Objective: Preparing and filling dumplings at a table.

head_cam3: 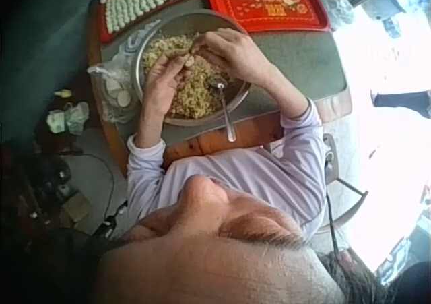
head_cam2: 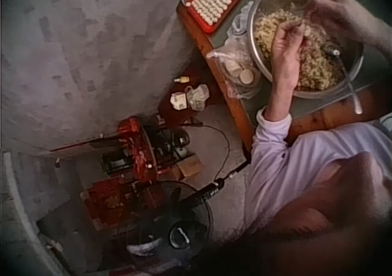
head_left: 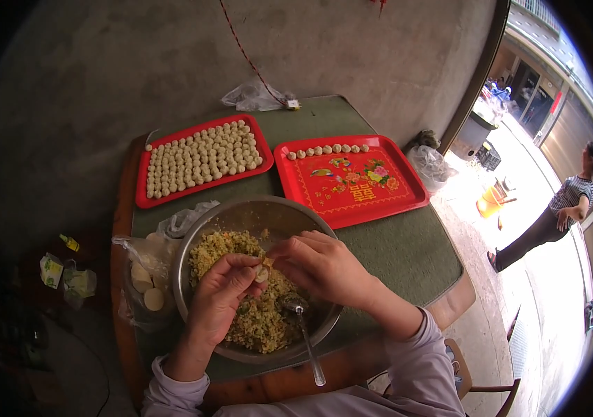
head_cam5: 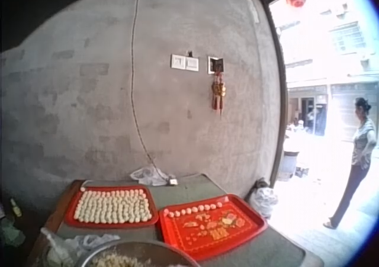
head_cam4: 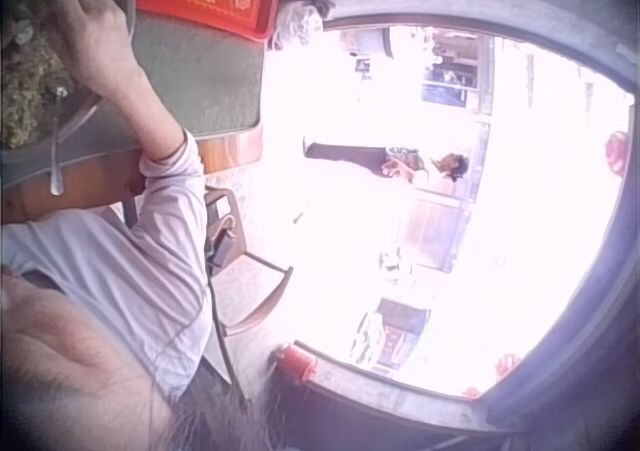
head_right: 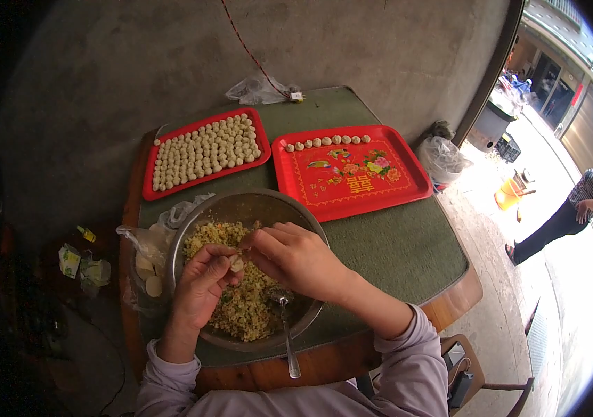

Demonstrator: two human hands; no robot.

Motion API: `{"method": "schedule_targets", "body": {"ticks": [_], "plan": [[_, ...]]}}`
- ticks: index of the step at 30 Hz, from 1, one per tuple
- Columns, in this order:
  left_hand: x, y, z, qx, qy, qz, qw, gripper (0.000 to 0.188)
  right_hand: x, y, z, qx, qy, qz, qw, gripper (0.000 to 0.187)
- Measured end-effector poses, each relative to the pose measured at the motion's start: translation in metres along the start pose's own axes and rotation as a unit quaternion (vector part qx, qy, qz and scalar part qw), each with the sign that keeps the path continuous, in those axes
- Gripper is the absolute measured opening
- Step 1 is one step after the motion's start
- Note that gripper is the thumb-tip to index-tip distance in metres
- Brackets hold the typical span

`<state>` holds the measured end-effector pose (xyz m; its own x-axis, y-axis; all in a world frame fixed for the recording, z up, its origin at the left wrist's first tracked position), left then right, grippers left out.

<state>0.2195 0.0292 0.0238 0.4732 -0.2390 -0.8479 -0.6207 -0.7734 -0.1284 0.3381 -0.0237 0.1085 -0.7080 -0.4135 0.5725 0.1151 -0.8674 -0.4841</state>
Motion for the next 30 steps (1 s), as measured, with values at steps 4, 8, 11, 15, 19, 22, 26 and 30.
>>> {"method": "schedule_targets", "body": {"ticks": [4, 8, 11, 15, 19, 22, 26, 30], "plan": [[-0.002, 0.000, -0.002, -0.011, -0.002, -0.004, 1.000, 0.019, 0.014, -0.001, 0.005, -0.028, 0.046, 0.052, 0.997, 0.016], [-0.002, 0.001, -0.002, -0.011, -0.022, -0.006, 1.000, 0.018, 0.020, 0.002, 0.002, -0.047, 0.043, 0.072, 0.995, 0.015], [0.000, 0.001, 0.000, -0.013, -0.025, -0.003, 1.000, 0.016, 0.023, 0.004, -0.002, -0.042, 0.065, 0.092, 0.993, 0.018], [0.007, 0.004, 0.000, -0.006, -0.029, 0.038, 0.999, 0.016, 0.034, 0.009, -0.008, -0.011, 0.152, 0.133, 0.979, 0.025], [0.007, 0.004, 0.000, -0.015, -0.042, 0.048, 0.998, 0.017, 0.030, 0.007, -0.008, 0.000, 0.155, 0.118, 0.981, 0.028], [0.002, 0.004, -0.002, -0.021, 0.000, 0.036, 0.999, 0.018, 0.019, 0.004, -0.002, -0.029, 0.092, 0.089, 0.991, 0.026], [0.000, 0.004, -0.003, -0.017, 0.002, 0.035, 0.999, 0.020, 0.020, 0.002, 0.002, -0.033, 0.032, 0.077, 0.996, 0.024], [0.002, 0.005, -0.003, -0.027, -0.013, 0.039, 0.999, 0.019, 0.024, 0.004, -0.002, -0.021, 0.063, 0.091, 0.994, 0.022]]}}
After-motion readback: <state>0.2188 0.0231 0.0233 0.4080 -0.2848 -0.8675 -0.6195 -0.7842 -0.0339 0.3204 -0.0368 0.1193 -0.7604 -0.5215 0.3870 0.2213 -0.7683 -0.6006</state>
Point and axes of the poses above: each hand's wrist, its own y-axis away from the middle knuckle, its own z-axis out of the back of the hand, x = y × z, the point moved 9 cm from there along -y, towards the middle knuckle, and after that the axes turned 10 degrees about -z, right-handed, at the moved point
